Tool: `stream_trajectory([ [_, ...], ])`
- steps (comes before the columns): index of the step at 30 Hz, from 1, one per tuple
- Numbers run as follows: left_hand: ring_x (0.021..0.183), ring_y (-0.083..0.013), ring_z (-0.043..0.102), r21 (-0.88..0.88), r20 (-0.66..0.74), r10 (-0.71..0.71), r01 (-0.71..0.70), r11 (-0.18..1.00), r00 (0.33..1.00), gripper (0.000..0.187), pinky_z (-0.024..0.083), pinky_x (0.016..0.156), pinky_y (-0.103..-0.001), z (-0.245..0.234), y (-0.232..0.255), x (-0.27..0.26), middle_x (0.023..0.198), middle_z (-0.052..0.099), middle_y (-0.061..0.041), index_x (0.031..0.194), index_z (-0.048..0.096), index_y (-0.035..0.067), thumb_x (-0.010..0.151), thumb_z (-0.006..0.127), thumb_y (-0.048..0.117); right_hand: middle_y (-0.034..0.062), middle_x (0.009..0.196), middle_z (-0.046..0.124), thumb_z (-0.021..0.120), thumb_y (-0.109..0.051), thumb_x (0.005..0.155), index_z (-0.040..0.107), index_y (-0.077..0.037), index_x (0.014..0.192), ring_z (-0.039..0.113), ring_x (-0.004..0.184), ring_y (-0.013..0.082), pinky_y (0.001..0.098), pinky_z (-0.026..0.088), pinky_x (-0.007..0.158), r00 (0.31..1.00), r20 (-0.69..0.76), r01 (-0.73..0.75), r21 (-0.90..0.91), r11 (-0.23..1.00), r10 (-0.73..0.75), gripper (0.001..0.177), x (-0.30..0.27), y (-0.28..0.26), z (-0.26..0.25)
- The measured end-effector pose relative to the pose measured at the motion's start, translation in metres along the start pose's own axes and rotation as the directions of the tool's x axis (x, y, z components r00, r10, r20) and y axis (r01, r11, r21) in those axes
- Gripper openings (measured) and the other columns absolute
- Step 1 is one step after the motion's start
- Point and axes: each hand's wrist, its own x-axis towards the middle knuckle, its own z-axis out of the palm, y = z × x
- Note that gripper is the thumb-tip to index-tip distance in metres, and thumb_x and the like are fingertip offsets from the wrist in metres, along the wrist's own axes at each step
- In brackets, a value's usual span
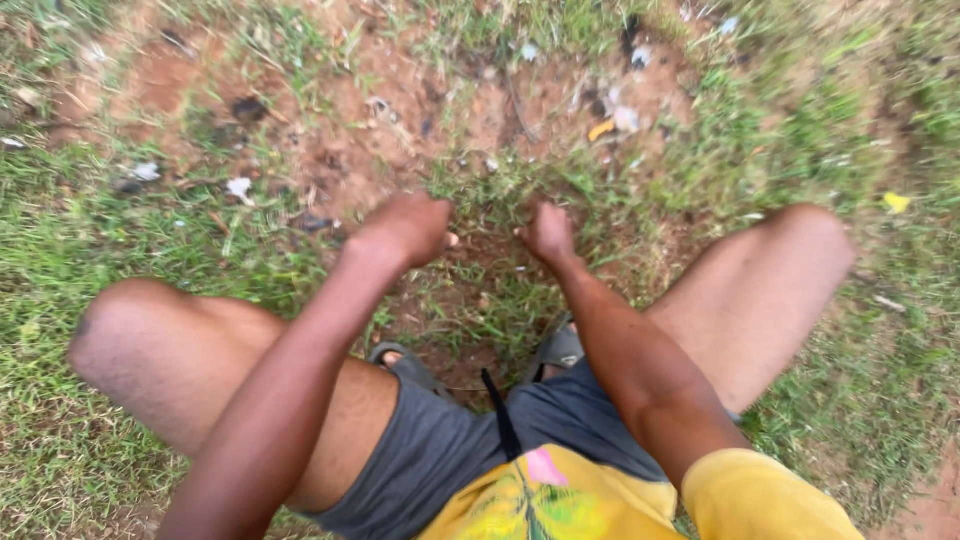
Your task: Picking small weeds and plants from the ground by hand.
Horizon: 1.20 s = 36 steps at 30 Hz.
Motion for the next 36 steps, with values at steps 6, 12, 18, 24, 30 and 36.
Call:
stream_trajectory([
  [6,0.113,-0.0289,0.067,-0.201,0.050,-0.078,0.086,0.976,0.996,0.029,0.054,0.102,-0.047,-0.002,0.029,-0.022,0.120,0.067,-0.017,0.122,0.063,0.005,0.103,0.055,0.025,0.0233,0.118,0.065,0.091,-0.024,0.067,0.065,-0.002,0.120,0.061,0.109,0.0438,0.0513,0.051,0.094,0.925,-0.116,0.363,-0.002,0.932,-0.361,0.063,-0.003,0.008,0.011],
  [12,0.109,-0.0318,0.069,0.061,-0.022,0.014,-0.012,0.998,1.000,0.022,0.057,0.097,-0.046,0.029,0.023,0.037,0.116,0.070,-0.019,0.116,0.070,0.004,0.103,0.058,0.017,0.0254,0.110,0.067,0.091,-0.028,0.073,0.066,-0.001,0.108,0.064,0.102,0.0435,0.0515,0.054,0.088,0.967,0.037,0.251,-0.018,0.968,-0.250,0.051,-0.017,-0.029,-0.015],
  [18,0.107,-0.0324,0.070,0.144,-0.139,0.106,-0.086,0.986,0.985,0.020,0.059,0.091,-0.047,0.031,0.022,0.069,0.116,0.070,-0.019,0.116,0.068,0.005,0.100,0.058,0.013,0.0246,0.094,0.073,0.086,-0.041,0.081,0.071,0.002,0.094,0.072,0.084,0.0388,0.0480,0.060,0.078,0.975,0.203,0.134,-0.214,0.968,-0.090,0.048,0.006,-0.038,-0.009],
  [24,0.106,-0.0317,0.070,0.171,-0.092,0.072,-0.055,0.984,0.993,0.019,0.060,0.089,-0.046,0.036,0.014,0.072,0.117,0.070,-0.018,0.114,0.070,0.005,0.102,0.057,0.012,0.0203,0.096,0.074,0.072,-0.053,0.092,0.072,0.000,0.098,0.073,0.085,0.0323,0.0457,0.061,0.080,0.944,0.330,0.135,-0.374,0.917,-0.005,0.053,0.009,-0.052,-0.013],
  [30,0.099,-0.0270,0.074,0.146,-0.007,0.011,-0.010,0.989,1.000,0.017,0.065,0.082,-0.037,0.022,0.016,0.052,0.110,0.071,-0.019,0.115,0.068,0.000,0.102,0.057,0.005,0.0202,0.106,0.071,0.060,-0.045,0.100,0.070,-0.005,0.104,0.068,0.093,0.0312,0.0478,0.057,0.088,0.913,0.408,0.138,-0.348,0.927,0.017,0.042,0.025,-0.040,-0.002],
  [36,0.105,-0.0299,0.070,0.161,-0.062,0.043,-0.033,0.986,0.997,0.019,0.062,0.088,-0.041,0.027,0.010,0.057,0.116,0.069,-0.019,0.117,0.068,0.002,0.100,0.060,0.006,0.0198,0.107,0.073,0.053,-0.041,0.105,0.071,-0.003,0.105,0.069,0.093,0.0304,0.0497,0.056,0.092,0.874,0.476,0.035,-0.269,0.962,0.101,0.042,0.025,-0.041,-0.006],
])
